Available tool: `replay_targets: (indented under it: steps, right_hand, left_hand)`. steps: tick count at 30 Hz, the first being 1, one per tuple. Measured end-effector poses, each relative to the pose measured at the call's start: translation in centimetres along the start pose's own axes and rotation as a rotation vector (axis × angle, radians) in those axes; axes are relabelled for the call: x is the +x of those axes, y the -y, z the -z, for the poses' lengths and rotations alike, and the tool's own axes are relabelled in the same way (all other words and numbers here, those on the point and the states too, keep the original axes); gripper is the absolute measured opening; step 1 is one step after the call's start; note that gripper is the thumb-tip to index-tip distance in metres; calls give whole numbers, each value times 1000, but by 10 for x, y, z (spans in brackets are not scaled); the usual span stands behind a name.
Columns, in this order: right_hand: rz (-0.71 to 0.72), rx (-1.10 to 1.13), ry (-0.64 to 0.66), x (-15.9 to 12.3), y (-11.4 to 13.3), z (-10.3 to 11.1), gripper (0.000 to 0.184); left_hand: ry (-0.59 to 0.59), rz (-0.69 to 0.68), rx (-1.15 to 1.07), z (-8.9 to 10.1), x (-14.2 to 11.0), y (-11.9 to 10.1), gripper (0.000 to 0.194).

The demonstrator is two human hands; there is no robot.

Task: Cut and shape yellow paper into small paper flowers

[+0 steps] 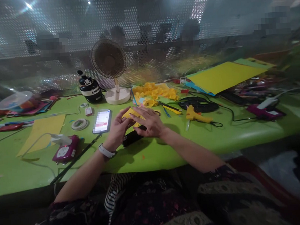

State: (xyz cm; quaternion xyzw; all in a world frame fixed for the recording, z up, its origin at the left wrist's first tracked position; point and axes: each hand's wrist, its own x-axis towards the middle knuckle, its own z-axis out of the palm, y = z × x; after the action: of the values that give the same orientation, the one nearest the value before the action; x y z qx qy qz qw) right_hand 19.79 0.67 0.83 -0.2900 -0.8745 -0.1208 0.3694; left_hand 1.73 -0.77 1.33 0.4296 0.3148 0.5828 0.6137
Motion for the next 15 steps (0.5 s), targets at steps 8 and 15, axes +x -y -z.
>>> replay_targets:
  steps: [8, 15]
  right_hand:
    - [-39, -6, -2, 1, -1, 1, 51]
    - [-91, 108, -111, 1, -5, 5, 46]
  left_hand:
    - [-39, 11, 8, 0, 0, -4, 52]
    - [-35, -9, -11, 1, 2, -3, 41]
